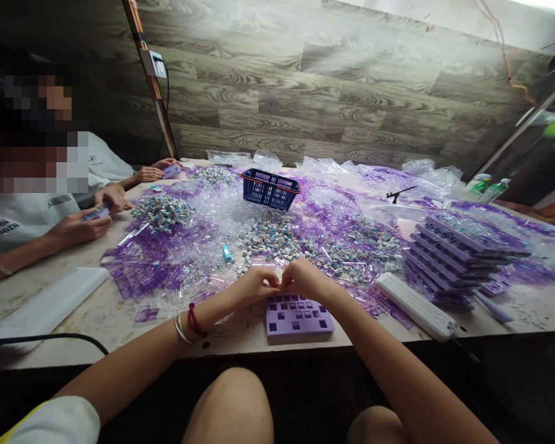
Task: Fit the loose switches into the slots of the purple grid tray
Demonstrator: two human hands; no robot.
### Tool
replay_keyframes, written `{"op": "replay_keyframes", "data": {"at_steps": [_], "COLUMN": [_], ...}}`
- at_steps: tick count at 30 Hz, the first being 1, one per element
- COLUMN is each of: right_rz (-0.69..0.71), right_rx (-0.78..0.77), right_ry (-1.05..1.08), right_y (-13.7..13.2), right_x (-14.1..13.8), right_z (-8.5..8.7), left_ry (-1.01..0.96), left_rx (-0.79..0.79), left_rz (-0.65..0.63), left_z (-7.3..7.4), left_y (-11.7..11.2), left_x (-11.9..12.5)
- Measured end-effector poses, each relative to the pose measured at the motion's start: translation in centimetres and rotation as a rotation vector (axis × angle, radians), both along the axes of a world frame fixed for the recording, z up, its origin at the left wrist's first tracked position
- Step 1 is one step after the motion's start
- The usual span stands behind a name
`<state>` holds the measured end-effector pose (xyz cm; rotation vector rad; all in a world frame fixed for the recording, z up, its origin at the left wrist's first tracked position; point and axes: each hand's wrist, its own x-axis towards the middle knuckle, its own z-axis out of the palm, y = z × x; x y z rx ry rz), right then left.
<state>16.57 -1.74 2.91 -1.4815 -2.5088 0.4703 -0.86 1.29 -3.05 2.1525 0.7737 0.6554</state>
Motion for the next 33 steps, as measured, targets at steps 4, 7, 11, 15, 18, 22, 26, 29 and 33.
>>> {"op": "replay_keyframes", "data": {"at_steps": [4,7,11,15,18,22,26,29,33], "right_rz": [-0.017,-0.052,-0.06,-0.054,-0.05,-0.048,-0.087,-0.13,-0.172], "right_rx": [0.055,0.1,0.111,0.112,0.127,0.126,0.121,0.116,0.111], "right_ry": [-0.06,-0.116,-0.181,-0.198,-0.187,-0.149,-0.105,-0.057,0.057], "right_y": [-0.6,-1.3,-1.7,-1.8,-2.0,-2.1,-1.8,-1.6,-1.8], "right_x": [-0.5,-0.8,-1.1,-1.3,-1.2,-0.7,-0.7,-0.8,-0.4], "right_z": [-0.3,-0.4,-0.2,0.0,-0.2,-0.8,-1.0,-1.1,-1.8], "left_ry": [0.028,0.035,0.04,0.094,0.117,0.138,0.171,0.198,0.23], "left_rx": [0.049,0.056,0.014,-0.018,-0.003,0.043,0.041,0.031,0.006], "left_rz": [0.025,0.038,0.046,0.033,0.036,0.092,0.11,0.106,0.123], "left_z": [0.3,0.5,0.8,1.5,1.6,1.0,1.0,1.5,1.5], "left_y": [-0.3,-0.5,-0.4,-0.2,-0.2,-0.1,0.0,-0.1,-0.3], "left_x": [0.0,0.1,0.3,0.5,0.7,1.1,1.3,1.2,0.9]}}
